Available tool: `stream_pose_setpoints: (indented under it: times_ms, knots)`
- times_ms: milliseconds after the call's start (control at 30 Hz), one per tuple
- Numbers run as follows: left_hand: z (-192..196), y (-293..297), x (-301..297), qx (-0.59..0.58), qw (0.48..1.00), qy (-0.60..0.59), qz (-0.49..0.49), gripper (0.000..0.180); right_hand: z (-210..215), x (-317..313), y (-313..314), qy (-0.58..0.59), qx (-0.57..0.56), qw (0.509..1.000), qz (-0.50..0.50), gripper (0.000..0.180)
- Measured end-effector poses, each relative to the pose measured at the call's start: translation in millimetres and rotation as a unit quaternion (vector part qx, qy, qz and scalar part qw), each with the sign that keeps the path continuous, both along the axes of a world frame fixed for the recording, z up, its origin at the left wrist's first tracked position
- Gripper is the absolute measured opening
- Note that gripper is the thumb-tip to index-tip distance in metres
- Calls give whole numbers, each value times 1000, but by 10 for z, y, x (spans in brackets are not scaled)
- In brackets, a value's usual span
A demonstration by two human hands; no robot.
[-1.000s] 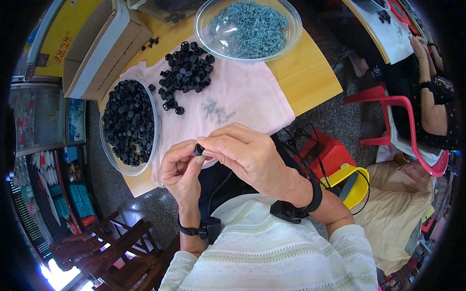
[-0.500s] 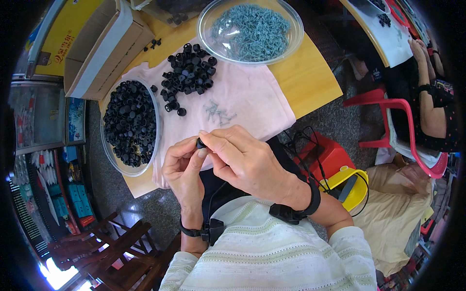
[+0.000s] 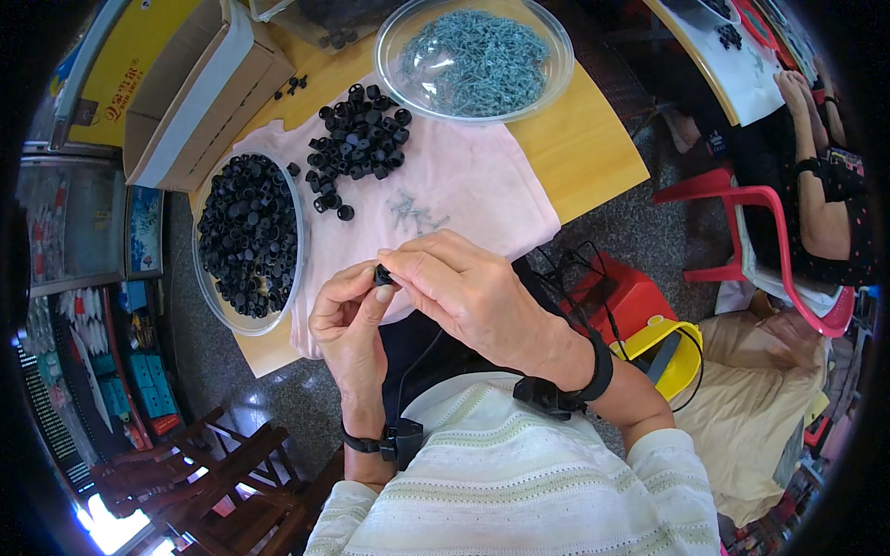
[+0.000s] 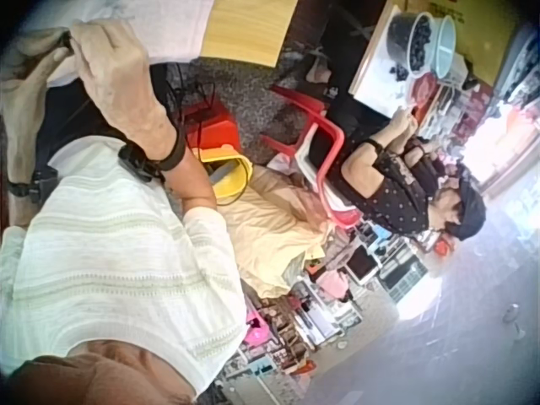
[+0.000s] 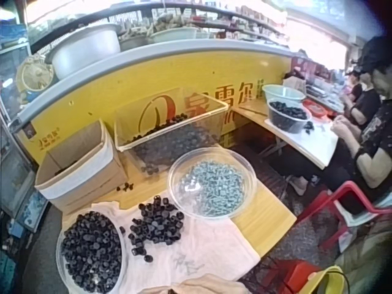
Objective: Assembling small black plastic components by hand in a production environment.
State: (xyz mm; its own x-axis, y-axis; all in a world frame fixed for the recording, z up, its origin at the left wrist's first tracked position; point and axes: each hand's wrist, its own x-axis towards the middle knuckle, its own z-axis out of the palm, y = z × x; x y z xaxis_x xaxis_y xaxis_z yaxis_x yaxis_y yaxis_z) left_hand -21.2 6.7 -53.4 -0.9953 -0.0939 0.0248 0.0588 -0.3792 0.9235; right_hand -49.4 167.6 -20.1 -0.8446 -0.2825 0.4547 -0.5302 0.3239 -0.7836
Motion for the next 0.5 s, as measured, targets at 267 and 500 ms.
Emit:
stream_pose_setpoints:
  times_ms: [267,500]
  knots:
    - [23,18,5,3,1000,-17,-6,20,-44,-30,-10,42,12,999,-16,33]
    - [48,63,-6,21,998,-54,-2,18,-79,-18,-35,44,28,998,-31,44]
